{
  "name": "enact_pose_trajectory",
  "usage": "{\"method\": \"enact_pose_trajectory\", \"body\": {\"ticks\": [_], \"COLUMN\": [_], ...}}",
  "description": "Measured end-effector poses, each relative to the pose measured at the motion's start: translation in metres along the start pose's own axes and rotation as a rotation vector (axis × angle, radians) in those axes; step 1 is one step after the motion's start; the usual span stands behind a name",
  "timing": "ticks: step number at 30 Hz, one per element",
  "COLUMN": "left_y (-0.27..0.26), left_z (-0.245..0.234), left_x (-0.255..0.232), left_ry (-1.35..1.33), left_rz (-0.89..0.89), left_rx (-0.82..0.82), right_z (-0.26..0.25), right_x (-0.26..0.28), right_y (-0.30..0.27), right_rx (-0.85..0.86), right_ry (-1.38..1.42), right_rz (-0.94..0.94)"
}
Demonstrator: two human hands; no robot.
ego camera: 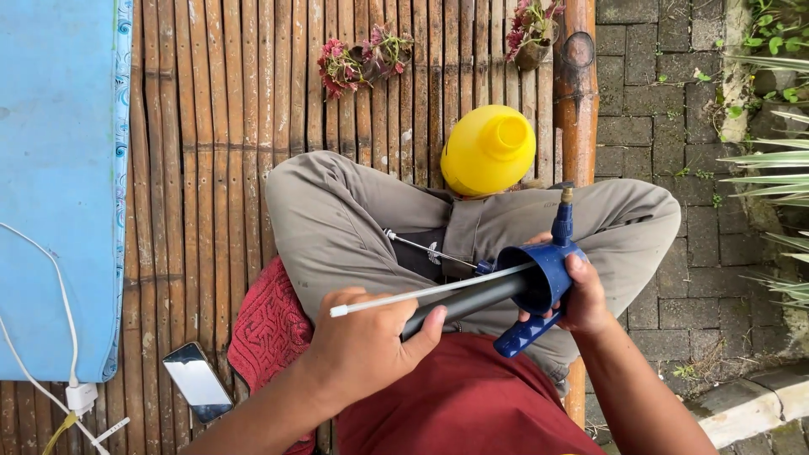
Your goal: Reassembling a manual pressure sprayer pump by fitting the plunger and nozzle components together.
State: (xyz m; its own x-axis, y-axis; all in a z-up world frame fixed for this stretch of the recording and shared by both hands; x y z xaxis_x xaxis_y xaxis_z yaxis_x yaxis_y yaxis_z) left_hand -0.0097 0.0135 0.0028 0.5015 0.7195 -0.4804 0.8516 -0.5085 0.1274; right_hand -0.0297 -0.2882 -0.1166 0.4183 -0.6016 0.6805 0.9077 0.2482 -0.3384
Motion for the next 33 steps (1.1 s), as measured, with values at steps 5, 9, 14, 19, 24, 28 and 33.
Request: {"method": "enact_pose_trajectory", "body": {"ticks": [5, 9, 14, 19, 24, 28, 33], "left_y": [-0.017, -0.026, -0.032, -0.032, -0.032, -0.034, -0.035], "left_z": [0.014, 0.022, 0.02, 0.006, -0.004, 0.003, 0.01], "left_x": [0.005, 0.009, 0.006, 0.001, 0.0, 0.006, 0.001], "left_ry": [-0.117, -0.231, -0.167, -0.134, -0.011, -0.137, -0.327], "left_rz": [-0.25, -0.278, -0.003, 0.156, 0.313, 0.195, -0.089], "left_rx": [0.196, 0.208, -0.037, -0.098, -0.132, -0.088, -0.004], "right_z": [0.006, 0.004, 0.002, -0.001, -0.022, 0.004, 0.008], "right_x": [0.01, 0.01, 0.015, 0.015, 0.008, 0.026, 0.021], "right_y": [-0.001, -0.004, -0.006, -0.011, -0.016, -0.016, -0.013], "right_rx": [0.01, -0.034, -0.119, -0.144, -0.141, -0.102, -0.178], "right_ry": [-0.136, -0.194, -0.137, -0.028, -0.027, -0.167, -0.091], "right_rz": [-0.068, -0.082, 0.117, 0.337, 0.414, 0.341, 0.207]}}
Point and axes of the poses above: each hand's wrist, its own y-axis towards the middle knuckle, its own z-axis out of the palm, x = y × z, the point moved 1 cm from there along y, towards the middle knuckle, and after that the axes turned 1 degree about z, right-handed, at the moved point
